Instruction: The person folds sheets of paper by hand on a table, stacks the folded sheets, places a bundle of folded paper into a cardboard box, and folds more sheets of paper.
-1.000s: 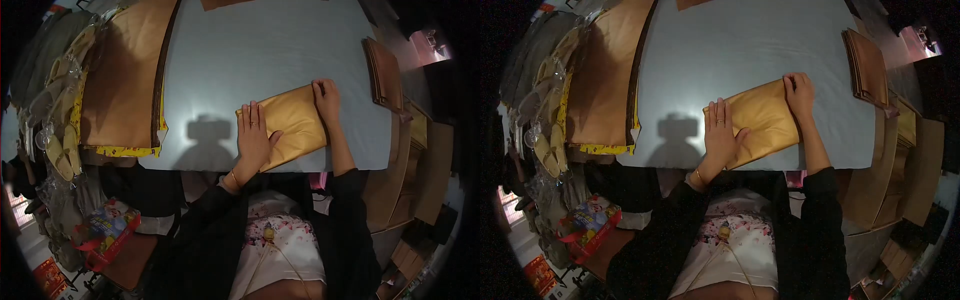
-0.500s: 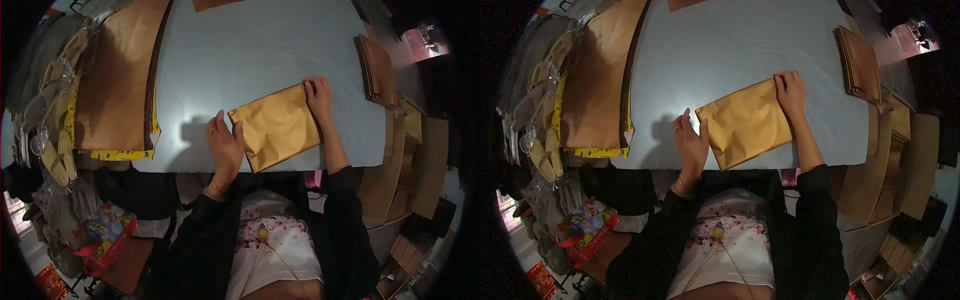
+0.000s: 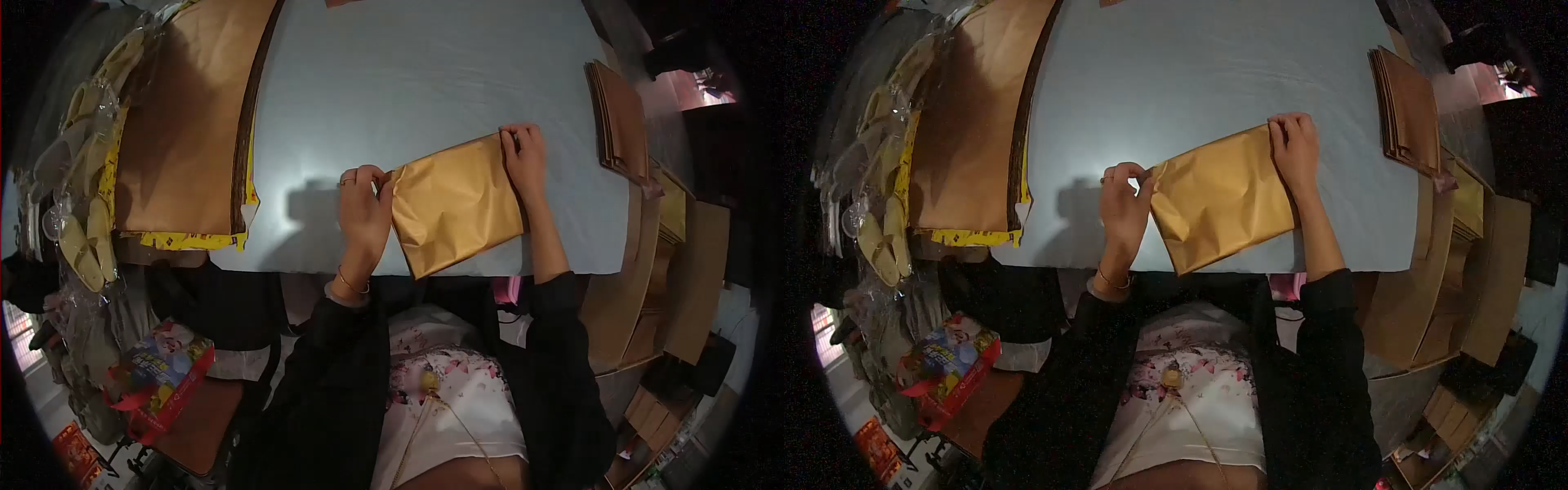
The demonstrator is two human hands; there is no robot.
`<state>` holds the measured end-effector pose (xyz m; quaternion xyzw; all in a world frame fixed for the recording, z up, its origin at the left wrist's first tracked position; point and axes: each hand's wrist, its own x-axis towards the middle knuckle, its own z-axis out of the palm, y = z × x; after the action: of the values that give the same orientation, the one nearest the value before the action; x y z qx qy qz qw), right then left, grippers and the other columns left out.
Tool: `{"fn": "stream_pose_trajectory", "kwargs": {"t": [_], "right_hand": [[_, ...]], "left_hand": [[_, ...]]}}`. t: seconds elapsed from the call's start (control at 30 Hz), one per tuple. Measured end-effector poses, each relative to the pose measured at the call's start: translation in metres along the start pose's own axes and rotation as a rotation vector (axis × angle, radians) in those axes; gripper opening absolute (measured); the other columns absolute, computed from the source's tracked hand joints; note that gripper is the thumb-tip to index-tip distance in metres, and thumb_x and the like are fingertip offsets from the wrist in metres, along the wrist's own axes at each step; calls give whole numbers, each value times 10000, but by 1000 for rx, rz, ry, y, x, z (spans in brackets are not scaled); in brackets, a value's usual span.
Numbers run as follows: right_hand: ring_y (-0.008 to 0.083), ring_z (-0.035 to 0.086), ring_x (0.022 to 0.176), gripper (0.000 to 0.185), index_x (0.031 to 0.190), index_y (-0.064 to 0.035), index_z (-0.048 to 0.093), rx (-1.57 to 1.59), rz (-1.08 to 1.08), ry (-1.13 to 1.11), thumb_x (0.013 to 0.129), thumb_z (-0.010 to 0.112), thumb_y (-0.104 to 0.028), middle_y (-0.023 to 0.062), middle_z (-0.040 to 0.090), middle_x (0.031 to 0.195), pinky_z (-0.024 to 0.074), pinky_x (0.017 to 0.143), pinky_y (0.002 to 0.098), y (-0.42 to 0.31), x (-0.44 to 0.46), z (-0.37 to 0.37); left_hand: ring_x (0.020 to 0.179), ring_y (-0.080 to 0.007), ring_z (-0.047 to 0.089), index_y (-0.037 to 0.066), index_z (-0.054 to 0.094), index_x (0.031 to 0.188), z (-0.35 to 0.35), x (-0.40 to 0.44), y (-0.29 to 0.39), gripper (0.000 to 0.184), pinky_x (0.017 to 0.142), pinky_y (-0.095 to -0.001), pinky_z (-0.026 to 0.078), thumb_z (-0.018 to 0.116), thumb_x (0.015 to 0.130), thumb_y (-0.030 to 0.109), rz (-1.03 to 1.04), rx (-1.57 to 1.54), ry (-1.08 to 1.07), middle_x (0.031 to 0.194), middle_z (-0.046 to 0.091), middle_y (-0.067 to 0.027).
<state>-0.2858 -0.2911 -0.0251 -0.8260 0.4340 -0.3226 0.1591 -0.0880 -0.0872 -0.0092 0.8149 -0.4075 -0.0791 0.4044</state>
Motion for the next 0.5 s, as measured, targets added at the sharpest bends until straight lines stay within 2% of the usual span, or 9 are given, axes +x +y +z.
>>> {"fn": "stream_pose_trajectory", "kwargs": {"t": [0.13,0.2,0.33,0.37,0.5], "right_hand": [[272,539,870,111,910,-66,648,29,5,-3,857,601,-152,98,559,940,435,758,363,-4,1,-1],[272,535,864,100,921,-81,647,36,33,-27,856,602,-143,95,558,939,428,765,369,-8,0,-2],[262,534,856,99,935,-102,646,-79,-105,26,854,605,-141,83,559,937,420,770,369,-6,0,0],[258,535,864,101,940,-112,646,-118,-119,35,851,608,-142,79,561,939,417,775,367,-6,-1,1],[251,541,895,97,938,-123,648,-178,-198,70,850,611,-142,69,566,949,414,780,360,-4,-1,2]], "left_hand": [[673,-170,480,64,567,863,2,0,1,165,633,-304,432,689,752,74,20,-104,61,866,539,-51],[817,-242,519,78,540,896,0,0,7,177,684,-348,435,664,769,92,-36,-136,79,833,531,-73],[721,-254,530,21,505,946,-5,-4,7,275,651,-355,443,692,771,120,-200,-166,-32,787,532,-101],[689,-288,554,3,498,943,-3,-5,-2,296,627,-375,450,691,786,162,-140,-129,-79,751,554,-125],[673,-321,577,5,513,928,-7,-1,-1,322,602,-396,453,684,801,248,-272,-36,-200,721,578,-138]]}}
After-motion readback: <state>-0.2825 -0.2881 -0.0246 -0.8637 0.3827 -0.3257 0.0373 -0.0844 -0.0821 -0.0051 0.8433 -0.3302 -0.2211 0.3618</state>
